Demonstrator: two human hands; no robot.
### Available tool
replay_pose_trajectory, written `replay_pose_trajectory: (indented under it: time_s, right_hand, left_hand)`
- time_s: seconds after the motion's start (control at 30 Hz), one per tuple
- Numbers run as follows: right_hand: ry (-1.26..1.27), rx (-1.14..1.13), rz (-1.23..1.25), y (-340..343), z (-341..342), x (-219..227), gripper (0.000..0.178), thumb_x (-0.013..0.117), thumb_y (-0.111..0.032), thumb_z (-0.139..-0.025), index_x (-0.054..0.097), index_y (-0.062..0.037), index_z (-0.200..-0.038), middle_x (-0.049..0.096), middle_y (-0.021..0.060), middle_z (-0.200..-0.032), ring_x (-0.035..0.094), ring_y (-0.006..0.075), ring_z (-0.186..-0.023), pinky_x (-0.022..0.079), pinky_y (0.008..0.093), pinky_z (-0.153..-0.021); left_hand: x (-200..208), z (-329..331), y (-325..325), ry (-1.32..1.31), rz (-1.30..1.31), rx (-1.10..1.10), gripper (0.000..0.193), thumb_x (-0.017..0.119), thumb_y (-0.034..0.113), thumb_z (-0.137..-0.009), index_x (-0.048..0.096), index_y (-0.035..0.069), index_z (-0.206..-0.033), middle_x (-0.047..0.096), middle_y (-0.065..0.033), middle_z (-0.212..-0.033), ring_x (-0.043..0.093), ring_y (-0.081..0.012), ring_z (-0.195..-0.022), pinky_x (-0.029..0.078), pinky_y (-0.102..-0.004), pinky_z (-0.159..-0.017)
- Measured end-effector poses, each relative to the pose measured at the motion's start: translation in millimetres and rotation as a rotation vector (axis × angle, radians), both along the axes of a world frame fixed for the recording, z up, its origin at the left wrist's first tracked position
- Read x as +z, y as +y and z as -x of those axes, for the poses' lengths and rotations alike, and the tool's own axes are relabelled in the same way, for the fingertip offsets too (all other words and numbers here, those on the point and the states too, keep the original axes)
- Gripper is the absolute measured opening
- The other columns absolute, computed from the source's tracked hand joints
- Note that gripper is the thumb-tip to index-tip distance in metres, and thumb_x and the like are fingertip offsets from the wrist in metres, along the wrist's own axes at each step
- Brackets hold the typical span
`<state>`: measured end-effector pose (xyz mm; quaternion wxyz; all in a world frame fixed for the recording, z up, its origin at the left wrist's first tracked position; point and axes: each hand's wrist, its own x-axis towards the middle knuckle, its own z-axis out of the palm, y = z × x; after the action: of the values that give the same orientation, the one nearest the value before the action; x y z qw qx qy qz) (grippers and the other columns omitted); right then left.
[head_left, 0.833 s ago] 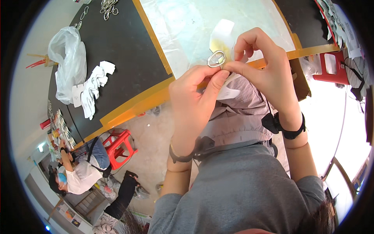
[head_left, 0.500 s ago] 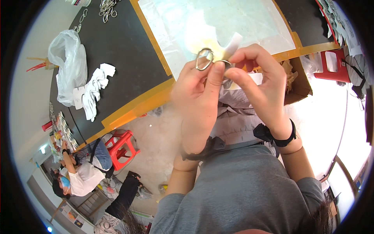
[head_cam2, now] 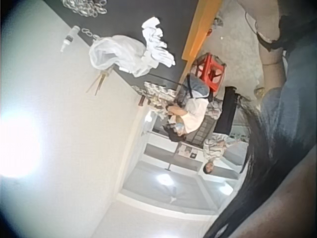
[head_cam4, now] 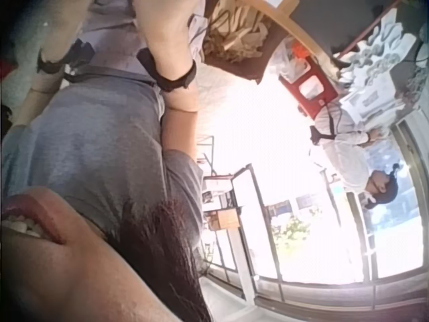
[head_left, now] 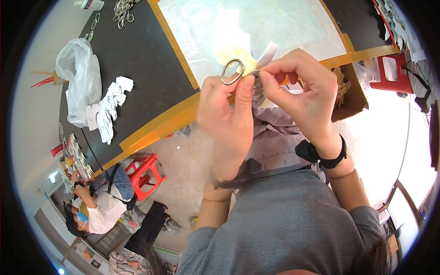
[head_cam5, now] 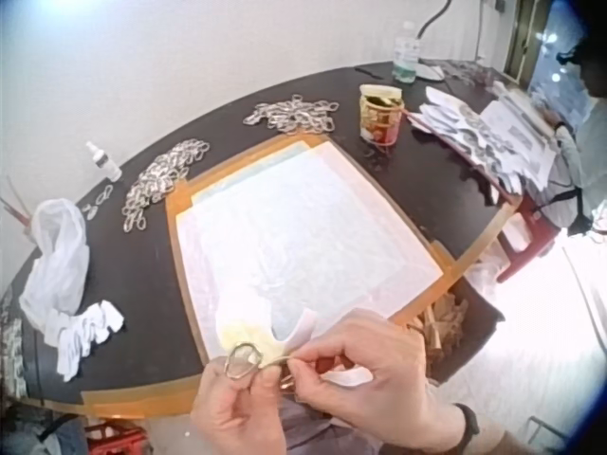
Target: The recorder is attaching metal eyelets or rings to a piece of white material, possibly part of a shoe upper or decorative element.
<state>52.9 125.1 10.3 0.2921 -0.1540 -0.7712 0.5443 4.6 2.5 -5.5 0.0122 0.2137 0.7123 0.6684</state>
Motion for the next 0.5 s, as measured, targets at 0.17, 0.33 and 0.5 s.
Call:
replay_pose_trajectory:
  time_s: [0.17,0.33,0.5]
  right_hand:
    - [0.047,0.053,-0.127,4.6,6.6,2.0,0.009,0.071,-0.005,-0.066,0.063,-0.0072,-0.07,0.054,0.0017,-0.06,0.052,0.0157,-0.059,0.04,0.0266,-0.056]
    - [0.055,0.065,-0.234,11.7,10.2,-0.3,0.009,0.069,-0.006,-0.066,0.061,-0.0061,-0.07,0.057,0.0026,-0.067,0.053,0.0187,-0.065,0.043,0.0308,-0.065]
    - [0.065,0.088,-0.216,12.2,9.1,-1.5,0.009,0.068,-0.006,-0.067,0.059,-0.0044,-0.07,0.061,0.0053,-0.078,0.057,0.023,-0.075,0.045,0.0325,-0.075]
  left_hand:
    - [1.1,4.4,-7.1,-0.033,0.064,-0.014,0.012,0.06,0.006,-0.09,0.061,-0.005,-0.095,0.059,-0.0028,-0.097,0.053,-0.0072,-0.088,0.043,-0.0222,-0.08]
    - [5.5,4.6,-7.5,-0.187,0.077,-0.04,0.014,0.059,0.009,-0.091,0.06,-0.004,-0.096,0.061,-0.0026,-0.093,0.054,-0.0063,-0.085,0.044,-0.0223,-0.079]
    - [4.0,2.1,-4.7,-0.314,-0.029,-0.087,0.016,0.057,0.011,-0.093,0.06,-0.004,-0.1,0.061,-0.0022,-0.092,0.053,-0.0058,-0.083,0.044,-0.0211,-0.075]
